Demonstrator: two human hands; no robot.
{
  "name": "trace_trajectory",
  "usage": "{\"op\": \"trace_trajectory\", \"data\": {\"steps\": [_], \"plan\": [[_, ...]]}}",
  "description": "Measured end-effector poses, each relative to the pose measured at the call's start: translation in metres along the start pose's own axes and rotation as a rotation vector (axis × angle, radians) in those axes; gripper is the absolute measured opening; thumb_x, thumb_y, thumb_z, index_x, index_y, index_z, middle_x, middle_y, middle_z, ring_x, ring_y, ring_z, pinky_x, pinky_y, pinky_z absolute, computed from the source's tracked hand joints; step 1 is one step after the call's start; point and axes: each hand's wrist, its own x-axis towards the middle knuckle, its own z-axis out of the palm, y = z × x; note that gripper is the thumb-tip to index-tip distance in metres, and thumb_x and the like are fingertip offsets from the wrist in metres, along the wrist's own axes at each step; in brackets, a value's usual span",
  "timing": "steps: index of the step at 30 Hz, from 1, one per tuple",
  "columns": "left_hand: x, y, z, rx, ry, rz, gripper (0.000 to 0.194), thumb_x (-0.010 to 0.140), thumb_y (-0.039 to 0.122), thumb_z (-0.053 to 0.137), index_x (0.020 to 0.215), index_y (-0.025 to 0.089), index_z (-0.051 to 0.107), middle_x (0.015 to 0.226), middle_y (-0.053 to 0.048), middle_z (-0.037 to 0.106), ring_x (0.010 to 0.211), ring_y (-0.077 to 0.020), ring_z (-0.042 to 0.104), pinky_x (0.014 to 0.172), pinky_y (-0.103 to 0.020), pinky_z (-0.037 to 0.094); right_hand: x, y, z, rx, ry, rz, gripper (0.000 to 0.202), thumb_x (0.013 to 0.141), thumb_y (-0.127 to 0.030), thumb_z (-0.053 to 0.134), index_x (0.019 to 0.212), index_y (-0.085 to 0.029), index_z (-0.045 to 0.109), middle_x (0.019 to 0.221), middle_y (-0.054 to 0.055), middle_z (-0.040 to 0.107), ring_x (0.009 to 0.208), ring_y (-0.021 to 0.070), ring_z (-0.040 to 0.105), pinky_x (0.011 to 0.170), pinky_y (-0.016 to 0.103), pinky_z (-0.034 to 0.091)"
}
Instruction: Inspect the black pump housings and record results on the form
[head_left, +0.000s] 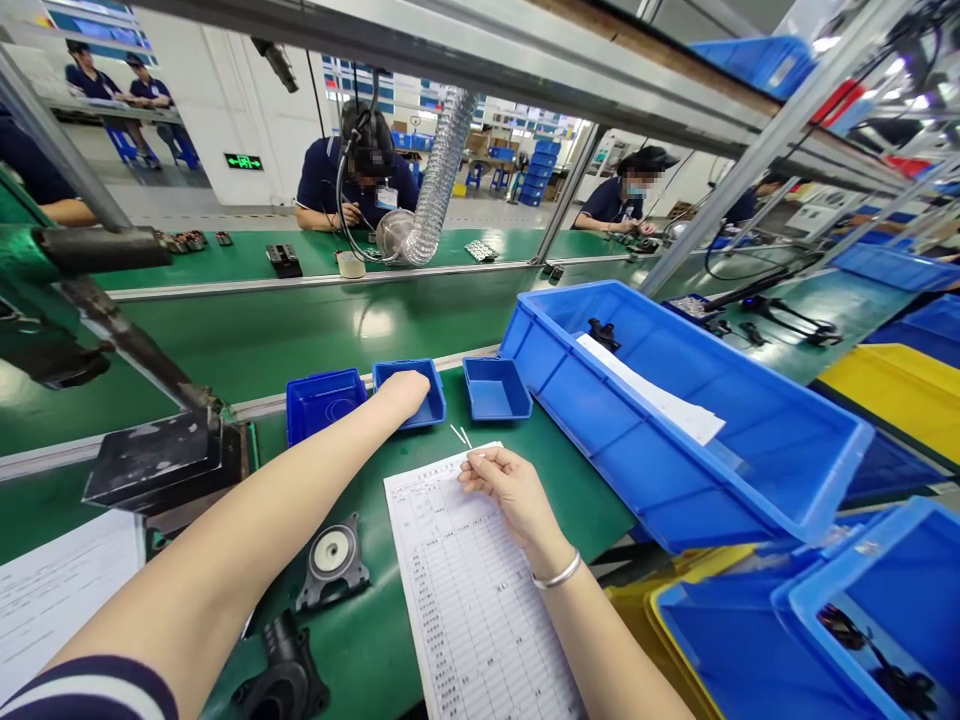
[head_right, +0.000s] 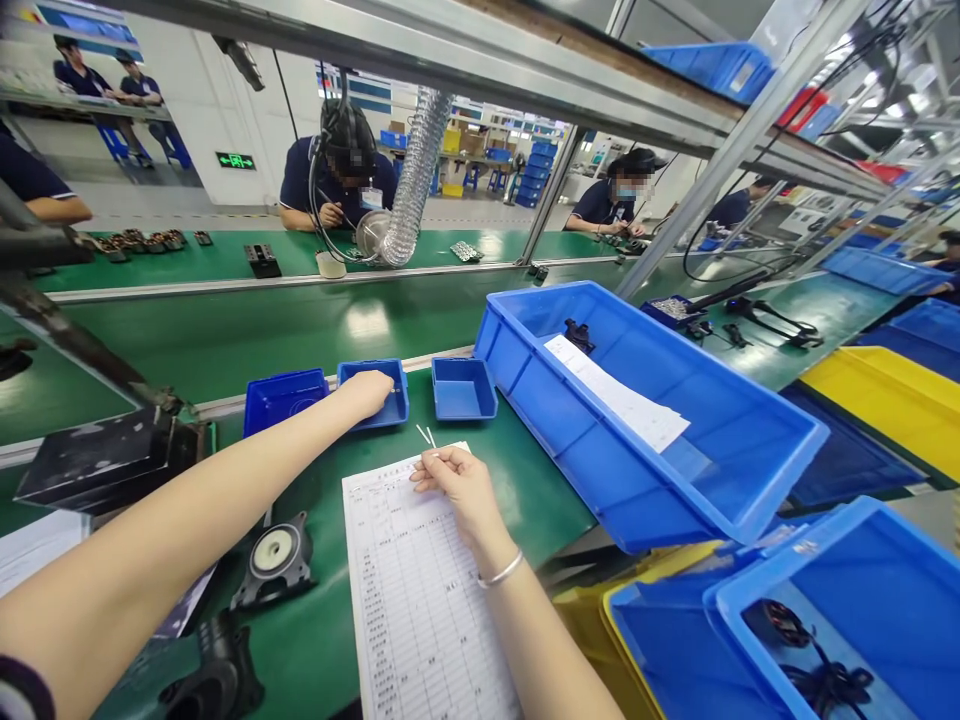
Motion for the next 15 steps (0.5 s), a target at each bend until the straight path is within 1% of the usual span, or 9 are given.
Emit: {"op": "trace_trajectory", "data": {"steps": [2,4,6,8,9,10,12,13,15], "plan": [[-0.014,0.007,-0.013,-0.099,0.02,-0.02,0.029,0.091,0.036,0.062,0.11,0.014,0.061,0.11,-0.008,0.064,0.097,-0.0198,0.063,0.086,-0.041,0.054,-0.007,-0.004,0.003,0.03,0.005,0.002,0.033,0.074,-0.042,0.08,0.085,-0.013,0.069,0.082,0.007,0.071,0.072,0.0153,0.067,0.068,0.028,0.054],[-0.042,0.015,-0.03,-0.221,0.042,-0.02,0.022,0.089,0.033,0.063,0.1,0.014,0.064,0.099,-0.006,0.067,0.091,-0.0189,0.064,0.085,-0.039,0.054,-0.015,-0.009,0.007,0.053,0.0,0.006,0.032,0.075,-0.041,0.08,0.085,-0.013,0.07,0.083,0.008,0.072,0.073,0.0153,0.068,0.068,0.028,0.054],[-0.084,0.024,-0.045,-0.361,0.046,0.002,0.017,0.088,0.031,0.062,0.094,0.015,0.066,0.09,-0.005,0.07,0.086,-0.0181,0.066,0.083,-0.034,0.053,-0.026,-0.014,0.013,0.066,-0.018,0.005,0.029,0.075,-0.04,0.08,0.085,-0.013,0.07,0.082,0.007,0.072,0.069,0.0143,0.067,0.066,0.027,0.054],[-0.134,0.032,-0.053,-0.522,0.028,-0.001,0.02,0.09,0.034,0.058,0.096,0.016,0.065,0.089,-0.005,0.071,0.084,-0.0171,0.067,0.08,-0.031,0.054,-0.037,-0.018,0.024,0.071,-0.043,-0.014,0.027,0.077,-0.039,0.079,0.08,-0.014,0.07,0.078,0.006,0.071,0.064,0.0129,0.064,0.063,0.026,0.052],[-0.16,0.035,-0.053,-0.643,0.014,-0.033,0.022,0.091,0.036,0.057,0.097,0.017,0.065,0.09,-0.005,0.071,0.083,-0.0167,0.068,0.08,-0.03,0.055,-0.043,-0.019,0.031,0.071,-0.057,-0.029,0.026,0.077,-0.039,0.079,0.078,-0.014,0.069,0.075,0.005,0.07,0.062,0.0125,0.063,0.061,0.026,0.051],[-0.184,0.038,-0.051,-0.889,-0.006,-0.115,0.023,0.088,0.037,0.063,0.097,0.016,0.065,0.089,-0.006,0.071,0.081,-0.0165,0.068,0.079,-0.031,0.055,-0.049,-0.02,0.038,0.069,-0.072,-0.047,0.026,0.078,-0.039,0.078,0.076,-0.015,0.068,0.073,0.004,0.068,0.061,0.0125,0.062,0.06,0.026,0.05],[-0.226,0.041,-0.041,-1.236,-0.015,-0.283,0.025,0.083,0.036,0.071,0.096,0.015,0.067,0.086,-0.006,0.07,0.078,-0.0144,0.066,0.079,-0.029,0.055,-0.062,-0.021,0.055,0.062,-0.108,-0.085,0.025,0.08,-0.037,0.077,0.073,-0.016,0.066,0.069,0.002,0.066,0.061,0.0126,0.06,0.059,0.026,0.049],[-0.243,0.042,-0.035,-1.362,-0.002,-0.352,0.025,0.082,0.035,0.073,0.094,0.015,0.068,0.084,-0.005,0.068,0.077,-0.0132,0.065,0.079,-0.027,0.054,-0.069,-0.021,0.064,0.056,-0.126,-0.101,0.025,0.081,-0.037,0.076,0.072,-0.016,0.065,0.068,0.001,0.065,0.06,0.0125,0.059,0.059,0.026,0.049],[-0.268,0.042,-0.023,-1.495,0.053,-0.438,0.024,0.081,0.034,0.074,0.093,0.014,0.069,0.083,-0.004,0.066,0.076,-0.0108,0.063,0.078,-0.024,0.054,-0.084,-0.019,0.08,0.041,-0.155,-0.133,0.024,0.083,-0.035,0.074,0.071,-0.017,0.064,0.066,0.0,0.063,0.06,0.0125,0.058,0.06,0.027,0.048]]}}
